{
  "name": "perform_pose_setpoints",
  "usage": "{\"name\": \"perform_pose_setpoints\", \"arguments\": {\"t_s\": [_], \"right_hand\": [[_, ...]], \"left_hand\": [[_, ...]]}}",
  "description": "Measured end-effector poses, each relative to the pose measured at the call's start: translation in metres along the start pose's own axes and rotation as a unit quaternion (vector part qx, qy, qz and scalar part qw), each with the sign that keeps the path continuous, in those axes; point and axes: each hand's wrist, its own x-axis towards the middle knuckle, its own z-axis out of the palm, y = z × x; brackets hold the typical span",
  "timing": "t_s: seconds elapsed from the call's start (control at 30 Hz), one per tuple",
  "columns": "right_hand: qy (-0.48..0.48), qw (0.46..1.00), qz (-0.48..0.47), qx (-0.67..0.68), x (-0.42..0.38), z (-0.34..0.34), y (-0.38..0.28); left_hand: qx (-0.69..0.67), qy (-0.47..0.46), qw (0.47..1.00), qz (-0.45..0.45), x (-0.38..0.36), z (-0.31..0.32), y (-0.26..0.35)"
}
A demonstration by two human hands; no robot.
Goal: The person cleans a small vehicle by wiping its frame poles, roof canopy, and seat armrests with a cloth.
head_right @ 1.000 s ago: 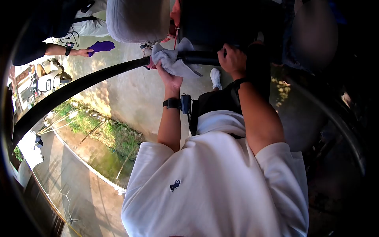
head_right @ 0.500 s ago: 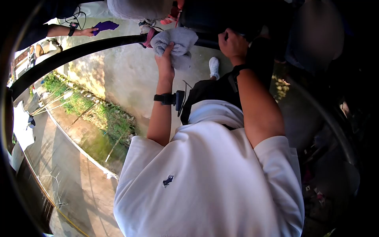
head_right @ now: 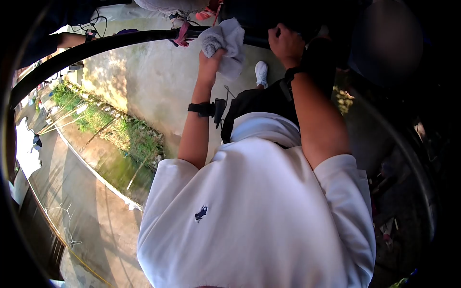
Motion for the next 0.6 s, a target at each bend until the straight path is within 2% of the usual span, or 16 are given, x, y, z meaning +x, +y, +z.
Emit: {"name": "perform_pose_setpoints", "arguments": {"t_s": [0.07, 0.13, 0.2, 0.23, 0.27, 0.3, 0.33, 0.37, 0.5, 0.57, 0.6], "right_hand": [[0.002, 1.000, -0.001, 0.005, 0.002, 0.002, 0.001], [-0.005, 1.000, -0.003, 0.015, 0.001, 0.000, 0.000], [-0.010, 1.000, -0.004, 0.026, -0.002, -0.003, -0.003], [-0.010, 0.999, -0.003, 0.033, 0.001, -0.006, -0.004], [-0.003, 1.000, -0.004, 0.029, 0.003, -0.008, -0.005], [0.002, 1.000, -0.009, 0.014, 0.003, -0.008, -0.006], [0.005, 1.000, -0.013, 0.000, 0.003, -0.009, -0.007], [0.005, 1.000, -0.018, -0.002, 0.003, -0.010, -0.008], [-0.021, 1.000, 0.004, 0.010, 0.003, -0.013, -0.011], [-0.002, 0.999, -0.024, 0.026, 0.003, -0.011, -0.009], [0.004, 0.999, -0.026, 0.025, 0.004, -0.010, -0.009]], "left_hand": [[-0.007, -0.015, 1.000, -0.021, -0.001, -0.001, -0.012], [0.270, -0.051, 0.961, -0.025, -0.011, 0.008, -0.026], [0.290, -0.081, 0.953, -0.037, -0.017, 0.011, -0.026], [0.113, -0.074, 0.985, -0.109, -0.018, 0.010, -0.036], [-0.068, -0.067, 0.979, -0.180, -0.016, 0.011, -0.041], [-0.071, -0.070, 0.979, -0.175, -0.015, 0.010, -0.033], [-0.213, -0.032, 0.957, -0.194, -0.016, 0.007, -0.024], [-0.349, 0.008, 0.913, -0.210, -0.015, 0.005, -0.020], [-0.424, -0.036, 0.876, -0.226, -0.002, 0.009, -0.023], [-0.459, -0.061, 0.839, -0.287, 0.003, 0.024, -0.020], [-0.460, -0.065, 0.839, -0.283, 0.006, 0.028, -0.015]]}}
